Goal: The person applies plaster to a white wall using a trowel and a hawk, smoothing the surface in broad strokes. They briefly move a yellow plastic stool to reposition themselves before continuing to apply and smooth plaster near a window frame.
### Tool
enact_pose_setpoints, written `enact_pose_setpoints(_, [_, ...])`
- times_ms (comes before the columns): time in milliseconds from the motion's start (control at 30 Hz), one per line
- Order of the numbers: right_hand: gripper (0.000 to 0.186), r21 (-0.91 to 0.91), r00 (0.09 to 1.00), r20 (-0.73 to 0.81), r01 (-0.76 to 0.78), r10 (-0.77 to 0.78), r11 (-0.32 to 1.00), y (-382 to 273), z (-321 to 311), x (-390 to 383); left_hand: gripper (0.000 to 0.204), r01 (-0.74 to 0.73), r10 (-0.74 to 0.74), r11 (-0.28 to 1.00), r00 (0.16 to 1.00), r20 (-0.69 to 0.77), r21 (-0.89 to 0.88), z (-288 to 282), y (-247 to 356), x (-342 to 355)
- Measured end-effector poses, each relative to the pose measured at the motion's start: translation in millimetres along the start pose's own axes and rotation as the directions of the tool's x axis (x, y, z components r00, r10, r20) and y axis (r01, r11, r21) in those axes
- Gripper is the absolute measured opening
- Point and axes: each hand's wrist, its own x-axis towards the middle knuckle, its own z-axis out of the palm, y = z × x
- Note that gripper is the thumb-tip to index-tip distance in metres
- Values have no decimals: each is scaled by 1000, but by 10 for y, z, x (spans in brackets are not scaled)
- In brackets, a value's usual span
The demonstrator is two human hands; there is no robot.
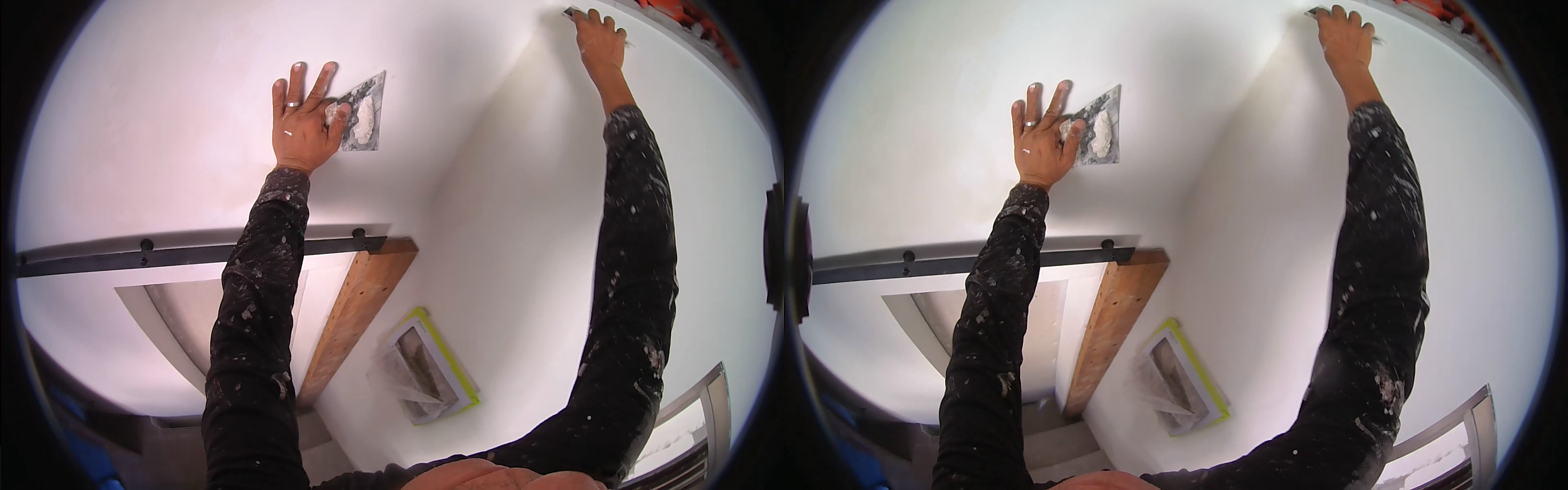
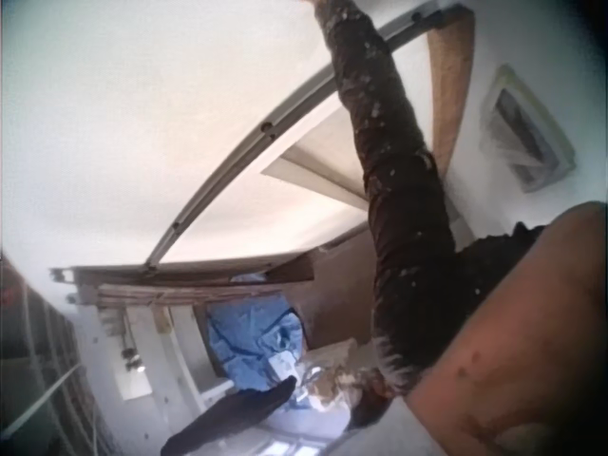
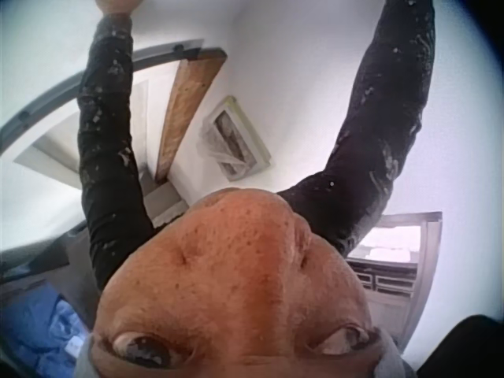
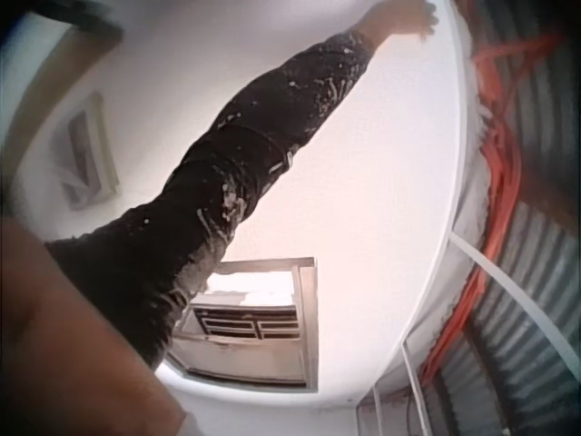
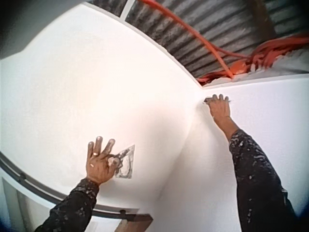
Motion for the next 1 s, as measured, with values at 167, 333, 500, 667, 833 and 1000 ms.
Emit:
enact_pose_setpoints(167, [23,51,997,-38,-71,73,996,-383,317,194,58,18,-18,1000,999,26,6,-52,-52,12])
enact_pose_setpoints(333, [20,51,999,11,-42,42,998,-331,697,302,57,13,-13,999,1000,11,-44,3,73,11])
enact_pose_setpoints(500, [16,1,973,219,78,-76,997,-678,290,52,55,7,-7,1000,1000,15,-15,-59,-23,8])
enact_pose_setpoints(667, [26,158,880,375,249,-292,955,-1202,-283,-1093,58,-10,10,1000,1000,-23,-20,-30,-41,12])
enact_pose_setpoints(833, [44,307,866,429,127,-256,943,-1012,-606,-970,57,3,-3,1000,1000,16,21,-50,-49,9])
enact_pose_setpoints(1000, [32,215,986,143,-120,90,969,-330,91,149,57,1,-1,1000,1000,-1,-8,-23,-42,7])
